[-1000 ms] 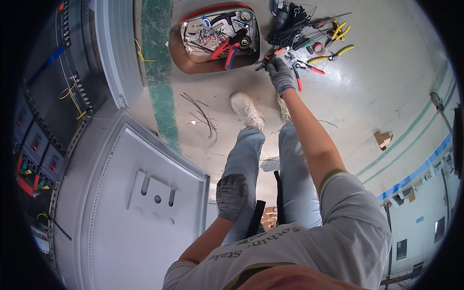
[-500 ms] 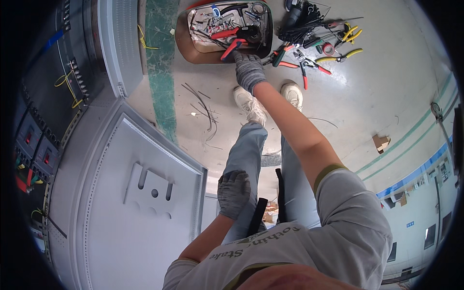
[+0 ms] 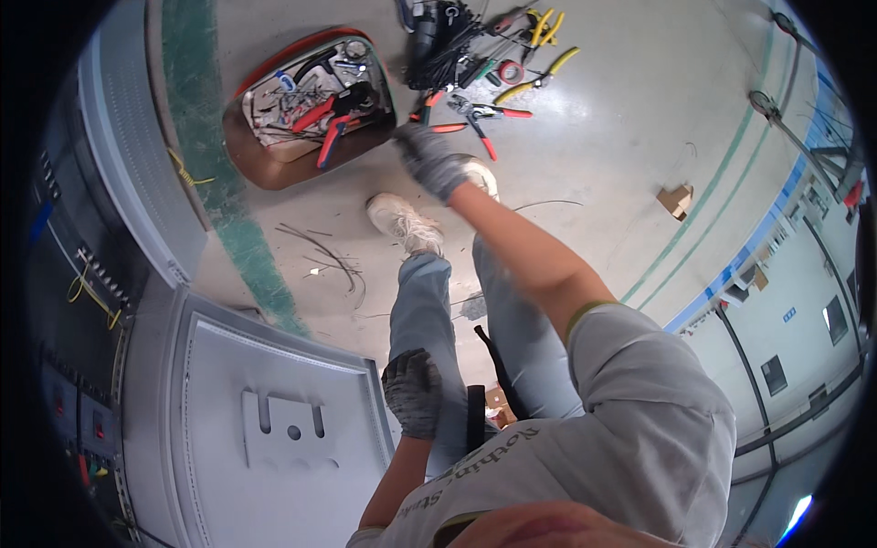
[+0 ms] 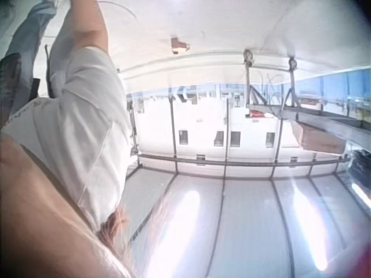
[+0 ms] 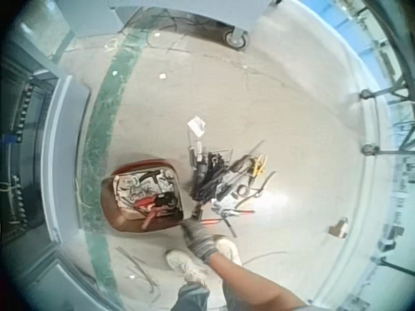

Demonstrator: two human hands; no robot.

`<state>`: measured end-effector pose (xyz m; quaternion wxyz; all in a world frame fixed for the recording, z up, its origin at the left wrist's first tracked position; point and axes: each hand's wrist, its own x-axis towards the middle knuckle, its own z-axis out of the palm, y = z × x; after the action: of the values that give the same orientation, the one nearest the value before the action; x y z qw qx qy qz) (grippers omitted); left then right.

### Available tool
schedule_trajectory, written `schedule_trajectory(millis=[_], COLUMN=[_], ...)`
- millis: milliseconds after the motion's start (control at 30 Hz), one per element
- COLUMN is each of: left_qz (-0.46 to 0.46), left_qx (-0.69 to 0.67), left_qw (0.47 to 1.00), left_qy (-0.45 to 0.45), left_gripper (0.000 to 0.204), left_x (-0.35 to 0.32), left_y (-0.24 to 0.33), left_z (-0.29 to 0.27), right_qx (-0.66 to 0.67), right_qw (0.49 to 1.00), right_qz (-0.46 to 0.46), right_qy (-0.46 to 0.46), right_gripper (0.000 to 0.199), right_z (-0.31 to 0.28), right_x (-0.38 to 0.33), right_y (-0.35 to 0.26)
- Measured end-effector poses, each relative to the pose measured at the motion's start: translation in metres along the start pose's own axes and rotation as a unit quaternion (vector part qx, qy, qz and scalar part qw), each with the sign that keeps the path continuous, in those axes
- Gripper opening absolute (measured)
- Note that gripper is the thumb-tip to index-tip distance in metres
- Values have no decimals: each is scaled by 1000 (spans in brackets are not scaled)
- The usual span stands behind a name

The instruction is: The person strips wire ends, attaches red connectors, and secures wires into a terminal block inside an electrical cabinet. They use wire strippers and a screwdriver to crimp and tighten connections, then organize the wires within the panel.

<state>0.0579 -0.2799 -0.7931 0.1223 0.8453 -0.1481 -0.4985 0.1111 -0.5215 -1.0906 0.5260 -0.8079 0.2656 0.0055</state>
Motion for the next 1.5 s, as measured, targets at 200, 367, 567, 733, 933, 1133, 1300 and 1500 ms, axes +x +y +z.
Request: schedule_trajectory(millis=[200,367,567,733,933,1133,1300,1500], left_qz=[31,20,7,13,32,26,47,8], left_qx=[18,29,38,43,50,83,9,6], left_qw=[999,999,999,999,998,996,998,995], left_qy=[7,0,0,-3,-9,-3,47,95], left_gripper=[17,20,20,18,15,14,17,17], left_x=[7,7,7,9,12,15,25,23], left_y=[10,10,11,10,10,18,10,3], left_z=[-6,-5,-3,-3,-7,-16,-23,-37], right_qx=[28,115,-18,-67,-69,-119,-146,-268], right_qw=[962,867,886,886,919,982,881,930], right_qz=[267,473,425,435,301,22,417,250], right_qy=[43,103,184,147,247,144,170,3], right_gripper=[14,21,30,28,16,18,36,43], right_z=[-41,-56,-62,-57,-66,-52,-23,-47], right_x=[-43,-57,30,30,21,151,249,255], right_y=[104,158,163,206,156,62,123,98])
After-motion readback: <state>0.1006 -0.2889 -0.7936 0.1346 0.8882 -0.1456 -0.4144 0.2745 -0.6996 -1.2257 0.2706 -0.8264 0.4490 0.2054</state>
